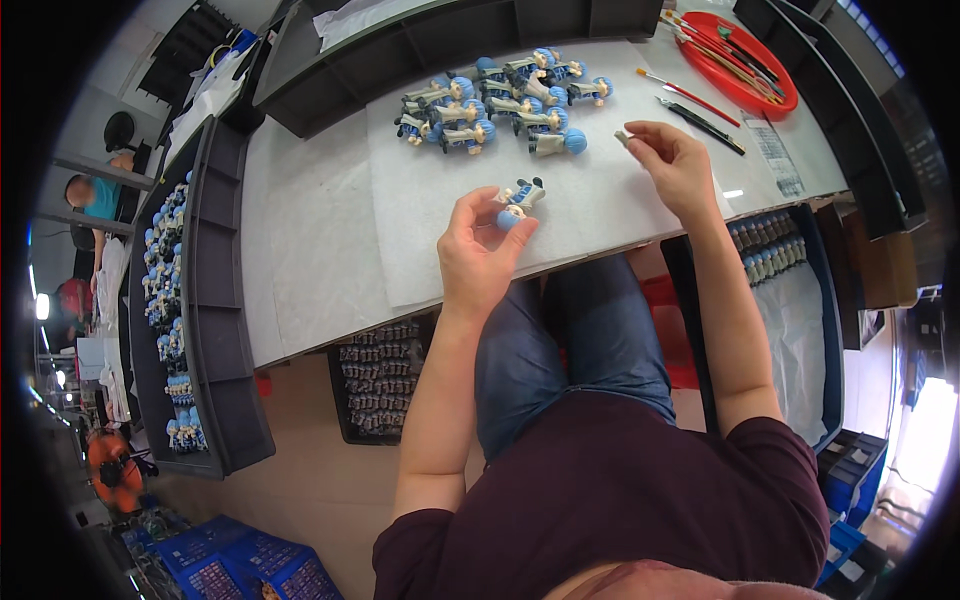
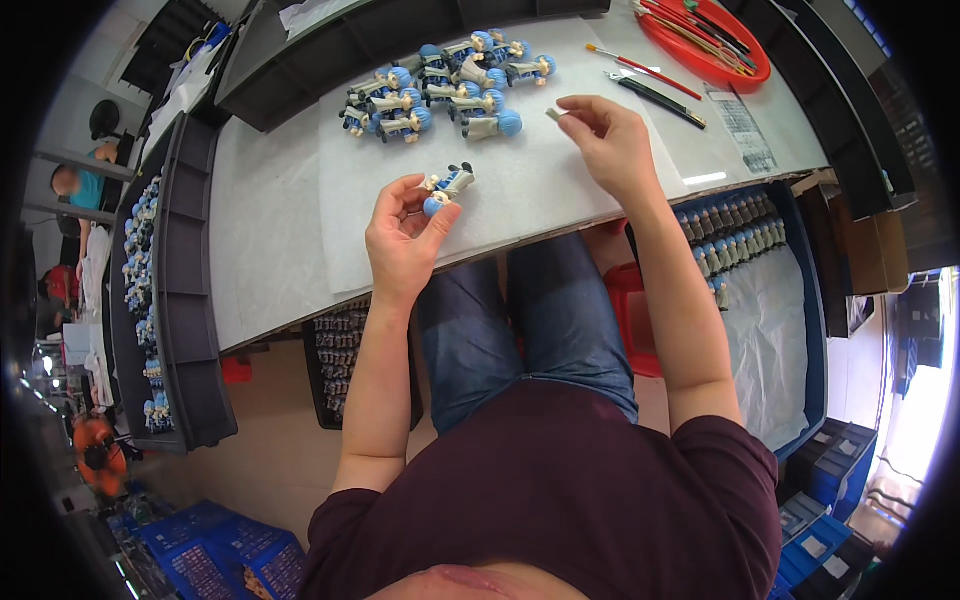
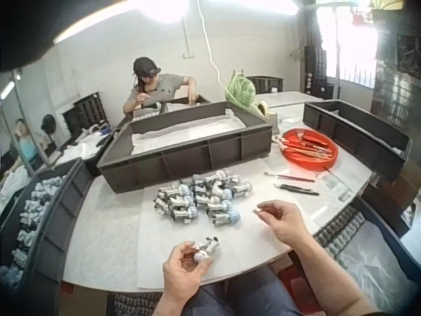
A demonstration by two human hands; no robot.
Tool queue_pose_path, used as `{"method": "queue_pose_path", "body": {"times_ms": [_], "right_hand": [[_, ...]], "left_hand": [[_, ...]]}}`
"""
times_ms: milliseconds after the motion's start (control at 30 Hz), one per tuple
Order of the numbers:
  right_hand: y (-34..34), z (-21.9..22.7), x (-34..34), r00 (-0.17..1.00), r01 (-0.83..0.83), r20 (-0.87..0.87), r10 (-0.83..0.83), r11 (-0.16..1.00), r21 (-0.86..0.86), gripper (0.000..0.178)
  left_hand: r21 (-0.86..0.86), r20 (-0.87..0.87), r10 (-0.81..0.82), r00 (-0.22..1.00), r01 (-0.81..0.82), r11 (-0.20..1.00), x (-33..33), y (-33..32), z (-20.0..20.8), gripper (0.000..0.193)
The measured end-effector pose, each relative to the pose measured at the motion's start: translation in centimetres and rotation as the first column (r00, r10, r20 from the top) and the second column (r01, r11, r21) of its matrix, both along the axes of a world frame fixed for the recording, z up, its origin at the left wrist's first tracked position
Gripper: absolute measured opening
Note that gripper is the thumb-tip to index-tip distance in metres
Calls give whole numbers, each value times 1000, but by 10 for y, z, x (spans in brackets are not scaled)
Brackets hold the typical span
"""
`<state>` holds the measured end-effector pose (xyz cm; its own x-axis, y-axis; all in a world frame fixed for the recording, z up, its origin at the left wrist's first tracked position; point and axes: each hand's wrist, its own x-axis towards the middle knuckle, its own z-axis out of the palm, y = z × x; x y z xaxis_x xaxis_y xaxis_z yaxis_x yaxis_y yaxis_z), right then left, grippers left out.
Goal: The person sits at a table and repeatedly picks up small blue and white figurines. They use a red tool to scrape or clean the surface of each figure before placing it into a blue tray. The process is repeated for multiple figures in a batch.
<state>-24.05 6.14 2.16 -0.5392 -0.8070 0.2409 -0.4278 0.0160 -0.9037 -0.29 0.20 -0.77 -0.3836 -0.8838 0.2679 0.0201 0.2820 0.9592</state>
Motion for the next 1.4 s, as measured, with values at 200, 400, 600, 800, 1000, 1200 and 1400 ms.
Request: {"method": "queue_pose_path", "body": {"times_ms": [200, 400, 600, 800, 1000, 1200, 1400], "right_hand": [[14, 7, 47, 724, -261, 644, 249, 962, -79, 31], [4, 4, 63, 642, -257, 739, 204, 965, -44, 31], [-5, -3, 72, 836, -202, 501, 222, 975, -95, 21], [-19, -16, 78, 981, -52, 186, 62, 997, -61, 12], [-19, -15, 109, 992, -81, 85, 97, 981, -174, 11], [-26, -13, 112, 999, -29, 22, 34, 985, -168, 15], [-30, -6, 74, 680, 34, 726, 106, 984, -176, 18]], "left_hand": [[-211, 175, 1, 985, 37, 977, 4, -5, -2, 47], [17, 40, -7, 999, 6, 1000, 4, -7, -4, 39], [-57, 53, -20, 998, 23, 998, 1, -4, 2, 35], [-131, 68, 9, 998, 0, 991, -1, -1, 4, 31], [-202, 97, 53, 994, -32, 979, -2, 0, 2, 32], [-274, 126, 72, 989, -35, 961, -2, 1, 5, 33], [-192, 89, 58, 994, -40, 981, -1, 3, 7, 32]]}}
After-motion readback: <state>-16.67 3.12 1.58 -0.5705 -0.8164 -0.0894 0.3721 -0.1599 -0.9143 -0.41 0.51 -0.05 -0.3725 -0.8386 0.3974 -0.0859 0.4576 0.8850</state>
